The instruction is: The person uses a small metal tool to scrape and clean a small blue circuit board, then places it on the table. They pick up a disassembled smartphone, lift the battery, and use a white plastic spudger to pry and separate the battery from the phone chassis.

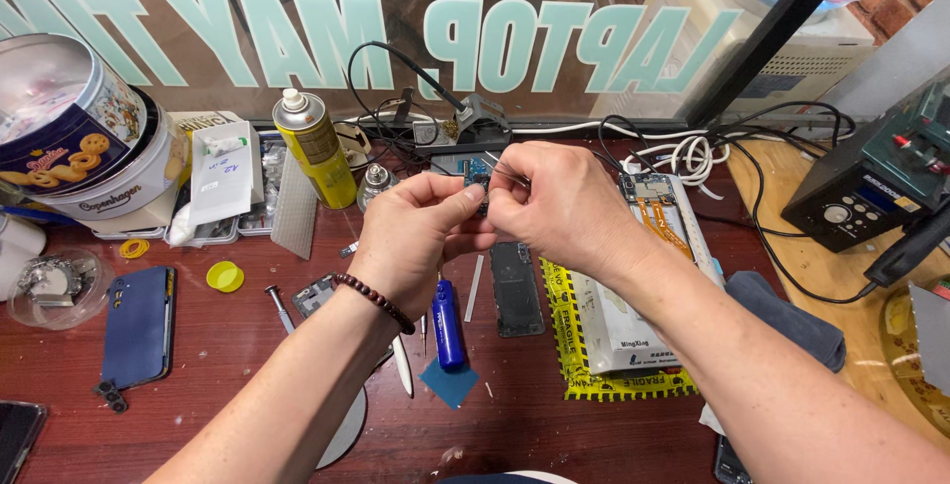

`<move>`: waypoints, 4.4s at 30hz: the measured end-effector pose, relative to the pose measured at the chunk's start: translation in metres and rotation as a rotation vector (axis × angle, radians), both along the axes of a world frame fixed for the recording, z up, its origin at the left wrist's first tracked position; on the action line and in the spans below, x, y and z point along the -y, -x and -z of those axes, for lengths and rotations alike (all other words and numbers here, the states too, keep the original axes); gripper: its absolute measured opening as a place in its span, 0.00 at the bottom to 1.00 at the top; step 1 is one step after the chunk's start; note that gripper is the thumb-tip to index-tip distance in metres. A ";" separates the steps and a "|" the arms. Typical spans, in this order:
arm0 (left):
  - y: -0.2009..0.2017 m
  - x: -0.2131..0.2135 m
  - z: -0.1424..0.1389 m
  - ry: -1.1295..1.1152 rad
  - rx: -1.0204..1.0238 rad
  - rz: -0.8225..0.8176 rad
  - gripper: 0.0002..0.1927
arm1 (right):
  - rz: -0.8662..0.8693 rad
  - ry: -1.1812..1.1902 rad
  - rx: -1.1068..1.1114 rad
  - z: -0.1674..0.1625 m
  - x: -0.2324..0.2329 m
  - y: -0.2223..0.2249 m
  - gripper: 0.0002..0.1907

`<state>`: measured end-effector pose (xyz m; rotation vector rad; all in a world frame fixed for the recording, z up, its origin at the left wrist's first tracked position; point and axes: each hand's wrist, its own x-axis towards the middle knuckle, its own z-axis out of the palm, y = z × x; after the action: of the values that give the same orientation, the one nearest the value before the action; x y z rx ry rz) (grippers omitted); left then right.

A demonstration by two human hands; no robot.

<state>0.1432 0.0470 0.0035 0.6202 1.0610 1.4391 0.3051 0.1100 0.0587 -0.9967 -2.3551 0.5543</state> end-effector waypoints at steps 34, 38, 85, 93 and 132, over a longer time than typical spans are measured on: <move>-0.002 -0.003 -0.006 -0.031 0.145 -0.126 0.09 | -0.008 0.336 -0.528 0.019 0.003 0.005 0.21; -0.006 -0.002 -0.005 -0.039 0.048 -0.128 0.08 | 0.037 0.334 -0.484 0.013 0.006 0.007 0.22; 0.034 -0.008 -0.014 0.076 0.677 -0.044 0.05 | 0.281 0.773 -0.468 0.052 -0.040 0.011 0.08; 0.031 -0.005 -0.011 0.057 0.683 -0.018 0.06 | 0.239 0.207 -0.195 0.058 -0.062 -0.010 0.16; 0.017 -0.009 -0.003 0.014 0.357 -0.057 0.07 | 0.017 0.814 -0.357 -0.002 0.001 0.011 0.11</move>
<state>0.1266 0.0556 0.0068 0.3076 0.8104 1.5225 0.2937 0.1088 0.0606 -1.1099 -1.7954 1.6089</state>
